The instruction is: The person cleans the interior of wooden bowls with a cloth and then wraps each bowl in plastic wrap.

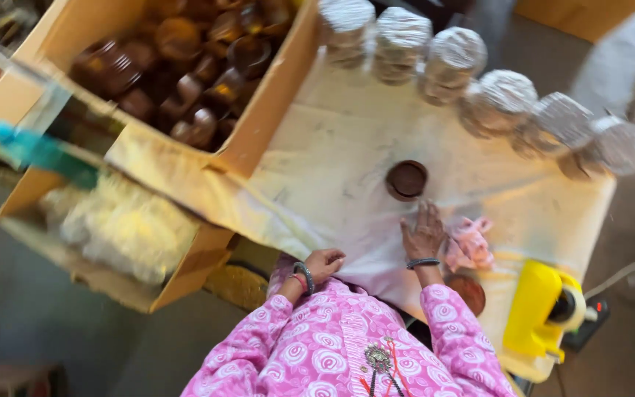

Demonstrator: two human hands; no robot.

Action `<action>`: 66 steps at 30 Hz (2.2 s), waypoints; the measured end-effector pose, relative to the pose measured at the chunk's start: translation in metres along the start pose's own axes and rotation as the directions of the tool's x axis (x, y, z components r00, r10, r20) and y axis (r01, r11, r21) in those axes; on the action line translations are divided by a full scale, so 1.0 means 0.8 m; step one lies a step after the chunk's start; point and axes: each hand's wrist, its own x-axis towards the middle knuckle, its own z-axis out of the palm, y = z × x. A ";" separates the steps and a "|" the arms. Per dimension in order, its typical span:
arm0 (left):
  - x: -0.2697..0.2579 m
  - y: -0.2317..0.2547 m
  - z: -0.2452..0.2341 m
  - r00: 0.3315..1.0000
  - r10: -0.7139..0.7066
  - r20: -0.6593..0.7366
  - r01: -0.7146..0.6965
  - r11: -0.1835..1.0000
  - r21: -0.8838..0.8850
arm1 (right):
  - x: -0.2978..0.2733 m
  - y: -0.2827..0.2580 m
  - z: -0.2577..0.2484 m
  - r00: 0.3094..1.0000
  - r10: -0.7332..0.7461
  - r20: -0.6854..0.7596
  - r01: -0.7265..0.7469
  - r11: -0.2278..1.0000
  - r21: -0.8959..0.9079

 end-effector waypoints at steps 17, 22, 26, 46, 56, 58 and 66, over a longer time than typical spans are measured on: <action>-0.005 0.023 -0.159 0.957 -0.058 -0.283 0.079 0.995 0.061 | -0.079 0.018 0.075 0.987 0.139 -0.079 -0.155 0.952 -0.263; 0.071 0.039 -0.156 0.999 0.042 -0.011 -0.042 0.999 0.009 | -0.111 -0.019 0.054 0.935 0.281 -0.216 -0.313 0.940 -0.134; 0.129 0.075 -0.117 0.959 -0.068 0.275 0.116 0.980 -0.161 | -0.149 -0.072 0.009 0.915 0.334 -0.227 -0.347 0.938 -0.019; 0.197 0.075 -0.045 0.888 -0.271 0.373 0.373 0.896 -0.238 | -0.530 0.102 0.054 0.151 0.983 -0.104 -0.974 0.166 0.154; 0.188 0.071 -0.041 0.936 -0.276 0.217 0.320 0.926 -0.200 | -0.563 0.324 0.072 0.100 0.909 -0.404 -0.965 0.188 0.184; 0.187 0.067 -0.037 0.942 -0.279 0.187 0.315 0.928 -0.199 | -0.548 0.346 0.059 0.246 0.857 -0.453 -0.935 0.333 0.122; 0.197 0.043 -0.033 0.953 -0.286 0.104 0.299 0.942 -0.151 | -0.473 0.351 0.017 0.094 0.991 0.090 -0.990 0.103 -0.094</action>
